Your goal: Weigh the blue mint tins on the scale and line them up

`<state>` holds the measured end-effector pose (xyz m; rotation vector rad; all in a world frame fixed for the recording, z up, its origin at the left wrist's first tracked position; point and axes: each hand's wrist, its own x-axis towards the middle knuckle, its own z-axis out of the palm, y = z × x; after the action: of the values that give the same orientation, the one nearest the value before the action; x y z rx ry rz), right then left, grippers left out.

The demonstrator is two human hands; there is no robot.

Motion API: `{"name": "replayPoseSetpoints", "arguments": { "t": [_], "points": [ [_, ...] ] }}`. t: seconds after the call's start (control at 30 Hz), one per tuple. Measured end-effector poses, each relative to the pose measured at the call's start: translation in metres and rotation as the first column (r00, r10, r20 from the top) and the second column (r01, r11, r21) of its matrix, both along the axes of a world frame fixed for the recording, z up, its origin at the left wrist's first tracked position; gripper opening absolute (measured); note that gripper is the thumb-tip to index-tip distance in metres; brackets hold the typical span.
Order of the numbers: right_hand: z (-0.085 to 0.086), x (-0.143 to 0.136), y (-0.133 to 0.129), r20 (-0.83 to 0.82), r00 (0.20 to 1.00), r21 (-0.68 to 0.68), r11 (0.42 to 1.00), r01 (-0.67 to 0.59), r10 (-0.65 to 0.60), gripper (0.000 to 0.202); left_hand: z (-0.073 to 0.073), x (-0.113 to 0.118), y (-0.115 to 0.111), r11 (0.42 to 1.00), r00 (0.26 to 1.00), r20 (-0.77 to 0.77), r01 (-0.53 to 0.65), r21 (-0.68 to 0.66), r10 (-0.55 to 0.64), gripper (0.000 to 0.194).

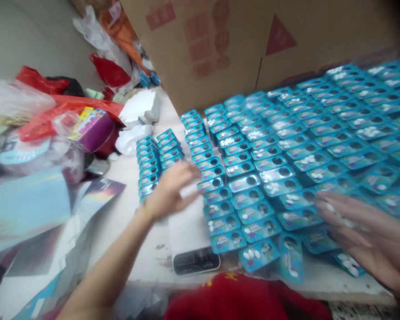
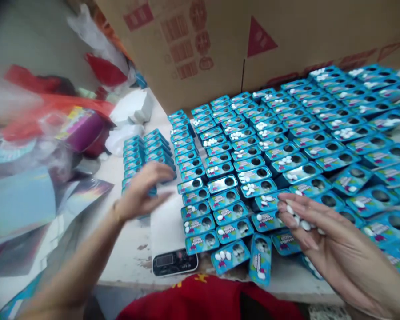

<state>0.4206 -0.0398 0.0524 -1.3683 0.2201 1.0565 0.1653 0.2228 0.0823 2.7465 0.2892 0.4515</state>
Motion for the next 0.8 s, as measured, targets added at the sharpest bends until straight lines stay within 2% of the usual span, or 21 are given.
{"name": "replayPoseSetpoints", "arguments": {
  "t": [0.03, 0.07, 0.1, 0.17, 0.27, 0.33, 0.37, 0.47, 0.6, 0.67, 0.73, 0.8],
  "points": [
    [0.001, -0.002, -0.001, 0.018, 0.999, 0.007, 0.999, -0.034, 0.034, 0.026, -0.002, -0.005, -0.037, 0.995, 0.994, -0.045, 0.101, 0.0, -0.101, 0.021],
    [0.003, -0.005, -0.001, 0.031, 0.997, 0.015, 0.998, -0.066, 0.065, 0.026, -0.008, -0.009, -0.071, 0.988, 0.985, -0.086, 0.152, 0.0, -0.151, 0.02],
    [0.005, -0.008, -0.002, 0.029, 0.996, 0.024, 0.996, -0.086, 0.085, 0.026, -0.017, -0.013, -0.098, 0.99, 0.984, -0.114, 0.141, 0.019, -0.138, 0.021],
    [0.01, -0.016, -0.004, -0.019, 0.996, 0.058, 0.995, -0.081, 0.082, 0.026, -0.039, -0.017, -0.135, 0.995, 0.987, -0.152, 0.057, 0.078, -0.045, 0.023],
    [0.022, -0.032, -0.012, -0.168, 0.984, 0.14, 0.989, -0.04, 0.063, 0.031, -0.068, -0.014, -0.157, 0.981, 0.983, -0.16, -0.059, 0.184, 0.089, 0.018],
    [0.029, -0.046, -0.023, -0.297, 0.954, 0.158, 0.987, 0.01, 0.038, 0.034, -0.075, -0.008, -0.161, 0.975, 0.98, -0.159, -0.089, 0.205, 0.123, 0.013],
    [0.031, -0.053, -0.03, -0.367, 0.93, 0.151, 0.988, 0.028, 0.03, 0.034, -0.074, -0.006, -0.163, 0.976, 0.979, -0.158, -0.098, 0.196, 0.13, 0.011],
    [0.028, -0.074, -0.052, -0.525, 0.85, 0.111, 0.994, 0.014, 0.046, 0.036, -0.056, -0.006, -0.167, 0.984, 0.978, -0.156, -0.12, 0.128, 0.14, 0.008],
    [0.012, -0.091, -0.07, -0.576, 0.803, 0.143, 0.986, -0.082, 0.15, 0.038, -0.009, -0.024, -0.165, 0.988, 0.986, -0.101, -0.138, -0.065, 0.131, 0.008],
    [0.005, -0.095, -0.073, -0.578, 0.79, 0.168, 0.977, -0.13, 0.205, 0.034, 0.011, -0.037, -0.158, 0.973, 0.982, -0.065, -0.183, -0.143, 0.175, 0.006],
    [0.003, -0.098, -0.073, -0.552, 0.798, 0.162, 0.97, -0.181, 0.241, 0.029, 0.023, -0.051, -0.148, 0.958, 0.97, -0.05, -0.243, -0.154, 0.238, 0.004],
    [0.003, -0.101, -0.07, -0.501, 0.824, 0.14, 0.964, -0.224, 0.265, 0.024, 0.023, -0.063, -0.137, 0.954, 0.961, -0.061, -0.275, -0.116, 0.27, 0.005]
  ]
}}
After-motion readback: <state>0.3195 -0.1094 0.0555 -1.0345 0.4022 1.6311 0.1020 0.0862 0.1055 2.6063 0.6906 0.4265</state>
